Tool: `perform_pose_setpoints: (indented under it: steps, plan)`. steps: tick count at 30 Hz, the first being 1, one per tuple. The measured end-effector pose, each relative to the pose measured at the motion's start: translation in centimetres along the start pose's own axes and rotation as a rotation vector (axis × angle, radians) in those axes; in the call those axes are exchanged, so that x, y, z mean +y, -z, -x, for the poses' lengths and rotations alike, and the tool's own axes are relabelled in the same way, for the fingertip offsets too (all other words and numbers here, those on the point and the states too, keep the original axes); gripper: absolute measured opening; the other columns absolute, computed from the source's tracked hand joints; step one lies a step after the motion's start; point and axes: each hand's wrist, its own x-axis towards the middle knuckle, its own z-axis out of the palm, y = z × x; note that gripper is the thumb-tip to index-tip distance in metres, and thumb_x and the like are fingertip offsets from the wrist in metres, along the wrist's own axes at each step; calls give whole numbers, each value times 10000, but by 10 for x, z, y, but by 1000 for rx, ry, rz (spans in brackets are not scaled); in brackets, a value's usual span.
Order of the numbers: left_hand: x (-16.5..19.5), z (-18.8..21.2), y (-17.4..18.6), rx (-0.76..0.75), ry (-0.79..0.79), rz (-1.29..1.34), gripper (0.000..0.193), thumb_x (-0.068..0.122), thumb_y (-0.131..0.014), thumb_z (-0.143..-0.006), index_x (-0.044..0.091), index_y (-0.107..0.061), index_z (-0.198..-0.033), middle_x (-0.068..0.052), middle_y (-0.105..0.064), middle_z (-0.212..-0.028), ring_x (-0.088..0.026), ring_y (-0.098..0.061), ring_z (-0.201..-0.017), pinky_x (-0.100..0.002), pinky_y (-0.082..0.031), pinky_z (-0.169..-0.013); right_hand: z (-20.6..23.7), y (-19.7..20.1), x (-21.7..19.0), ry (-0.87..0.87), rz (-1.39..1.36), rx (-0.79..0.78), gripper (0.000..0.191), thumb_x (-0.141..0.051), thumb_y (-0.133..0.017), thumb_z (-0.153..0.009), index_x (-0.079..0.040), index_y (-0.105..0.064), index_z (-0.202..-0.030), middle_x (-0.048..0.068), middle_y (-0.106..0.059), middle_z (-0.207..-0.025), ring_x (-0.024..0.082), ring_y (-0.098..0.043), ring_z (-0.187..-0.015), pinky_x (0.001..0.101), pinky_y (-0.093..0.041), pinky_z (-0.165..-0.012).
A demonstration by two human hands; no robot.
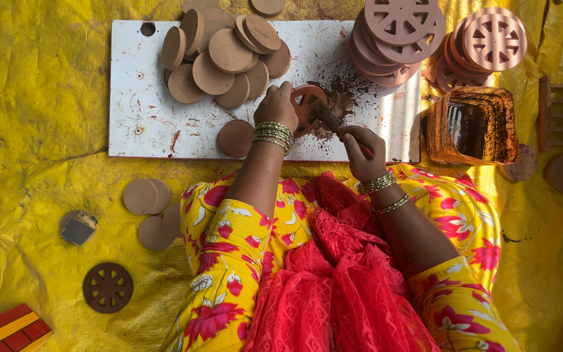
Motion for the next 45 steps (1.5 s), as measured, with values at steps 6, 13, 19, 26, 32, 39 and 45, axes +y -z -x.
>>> perform_pose_setpoints:
  steps: [6, 13, 19, 26, 32, 39, 45]
  plan:
    - [-7, -8, -9, -33, -72, 80, 347, 82, -772, -803, 82, -584, -1094, -179, -653, -1110, -390, -669, -1039, -484, -560, -859, -1, 3, -11, 114, 252, 42, 215, -103, -640, -1004, 0, -700, -1183, 159, -744, -1033, 247, -731, -948, 339, -562, -842]
    - [-7, -11, 3, -123, -7, 128, 526, 227, -871, -718, 97, -621, -1162, -171, -672, -1108, -342, -679, -1008, -456, -547, -847, -6, 0, -11, 71, 287, -79, 241, -205, -657, -1036, -31, -702, -1197, 174, -736, -1013, 307, -727, -941, 383, -560, -831]
    - [-1, -10, 0, 131, -133, 245, 277, 259, -705, -929, 136, -697, -1177, -139, -707, -1073, -351, -693, -980, -478, -556, -828, -8, 0, -2, 55, 513, -79, 248, -228, -672, -1000, -39, -732, -1150, 205, -730, -957, 390, -686, -882, 458, -538, -784]
    - [-9, -13, 5, 117, -80, 164, 227, 143, -703, -861, 120, -717, -1087, -140, -719, -1072, -351, -690, -1005, -471, -559, -834, -4, -3, 11, 65, 404, -207, 217, -174, -638, -961, -29, -725, -1098, 200, -715, -900, 379, -691, -849, 452, -542, -765]
    - [-7, -7, 12, 94, -90, 227, 280, 124, -725, -857, 142, -723, -1136, -124, -732, -1090, -341, -695, -1021, -468, -557, -844, -1, 15, -8, -12, 435, -152, 169, -105, -650, -936, -33, -744, -1057, 194, -715, -879, 354, -707, -805, 427, -553, -728]
    - [-5, -9, 3, 71, -171, 192, 287, 132, -738, -860, 159, -737, -1145, -131, -721, -1072, -340, -691, -1010, -462, -548, -865, -7, 26, -28, 375, 319, -139, 264, 0, -655, -923, -11, -689, -1185, 186, -704, -1104, 365, -695, -1014, 432, -560, -892]
    - [-5, -11, 5, 38, -148, 192, 290, 140, -730, -875, 159, -730, -1164, -122, -711, -1088, -320, -694, -1020, -443, -552, -877, -21, 10, -32, 529, 520, -216, 333, -6, -697, -841, -14, -696, -1173, 195, -688, -1157, 389, -646, -1098, 471, -539, -945]
